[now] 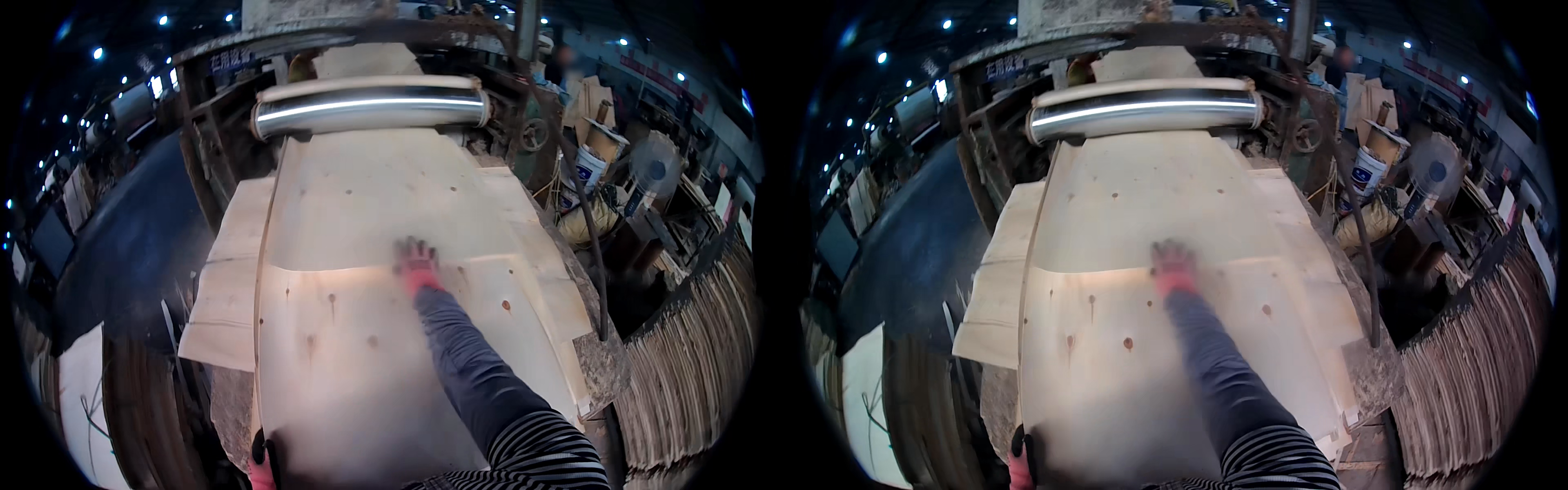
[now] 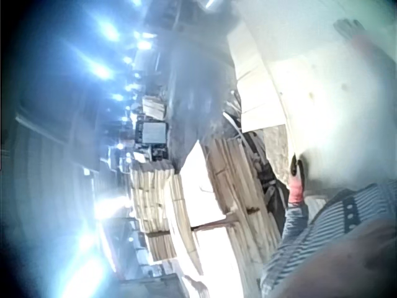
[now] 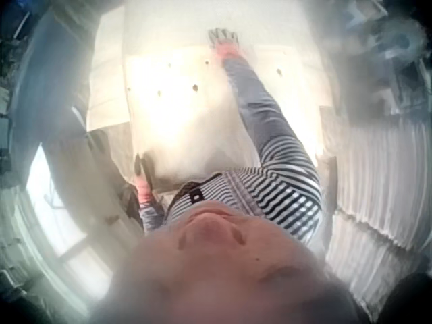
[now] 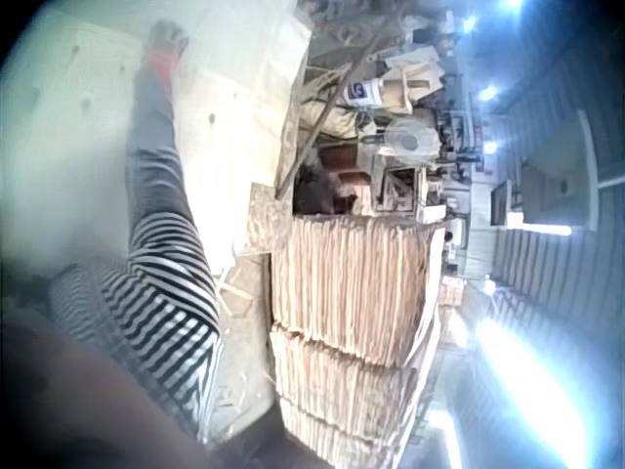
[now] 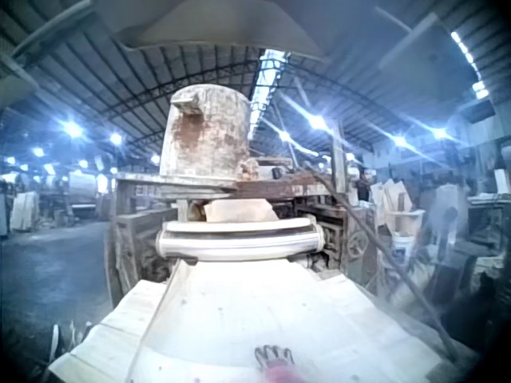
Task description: The person repeatedly picks up large thin wood sheets from a stack, feeds them into a roller press, and then stacks the processed sheets on a separate pile. The person wears pink gloves and handles the sheets by hand throughout the process.
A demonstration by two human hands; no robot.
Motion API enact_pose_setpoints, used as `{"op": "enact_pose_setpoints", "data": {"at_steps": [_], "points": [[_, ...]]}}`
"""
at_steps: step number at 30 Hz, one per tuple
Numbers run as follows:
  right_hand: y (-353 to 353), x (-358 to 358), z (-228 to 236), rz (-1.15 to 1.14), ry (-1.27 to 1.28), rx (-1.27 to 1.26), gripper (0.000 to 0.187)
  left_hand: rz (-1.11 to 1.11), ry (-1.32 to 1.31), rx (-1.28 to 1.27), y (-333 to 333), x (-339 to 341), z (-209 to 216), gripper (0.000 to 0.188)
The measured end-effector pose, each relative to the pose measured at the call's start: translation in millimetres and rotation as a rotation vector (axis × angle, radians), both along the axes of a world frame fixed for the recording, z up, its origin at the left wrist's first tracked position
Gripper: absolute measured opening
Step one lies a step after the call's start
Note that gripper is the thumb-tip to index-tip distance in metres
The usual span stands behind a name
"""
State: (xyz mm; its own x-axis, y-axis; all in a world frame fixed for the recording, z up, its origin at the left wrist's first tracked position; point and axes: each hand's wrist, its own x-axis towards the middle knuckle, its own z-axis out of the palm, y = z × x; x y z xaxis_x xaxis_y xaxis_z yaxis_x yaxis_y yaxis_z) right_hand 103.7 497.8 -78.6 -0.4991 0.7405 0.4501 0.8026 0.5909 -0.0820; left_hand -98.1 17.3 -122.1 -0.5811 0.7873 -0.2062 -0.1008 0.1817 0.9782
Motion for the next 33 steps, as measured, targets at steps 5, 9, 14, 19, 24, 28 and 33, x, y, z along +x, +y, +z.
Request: {"op": "enact_pose_setpoints", "data": {"at_steps": [5, 9, 14, 19, 24, 28, 33], "points": [[-159.5, 1.9, 15.8, 0.554, -0.100, -0.015, 0.071, -0.086, -0.134, 0.023, -12.0, 1.3, 14.7, 0.047], [-303.0, 107.1, 5.2, 0.722, -0.140, -0.318, 0.083, -0.232, -0.267, -0.036, 9.3, 3.0, 73.9, 0.042], [-361.7, 161.3, -9.3, 0.465, -0.219, -0.254, 0.085, -0.341, -0.280, 0.066, 36.4, 10.9, 128.9, 0.031], [-369.5, 215.9, 10.2, -0.031, 0.142, -0.296, 0.072, -0.344, -0.761, 0.287, 24.3, 56.9, 188.8, 0.036], [-435.8, 226.7, 92.8, 0.112, 0.076, -0.069, 0.073, -0.252, -0.625, 0.363, -53.5, 39.3, 173.1, 0.048], [-434.8, 201.9, 104.7, 0.139, 0.026, -0.110, 0.067, -0.198, -0.703, 0.359, -39.6, 9.0, 150.5, 0.045], [-341.0, 157.8, 113.5, 0.127, -0.120, -0.066, 0.065, -0.159, 0.264, 0.289, 14.5, -22.3, 97.4, 0.036]]}}
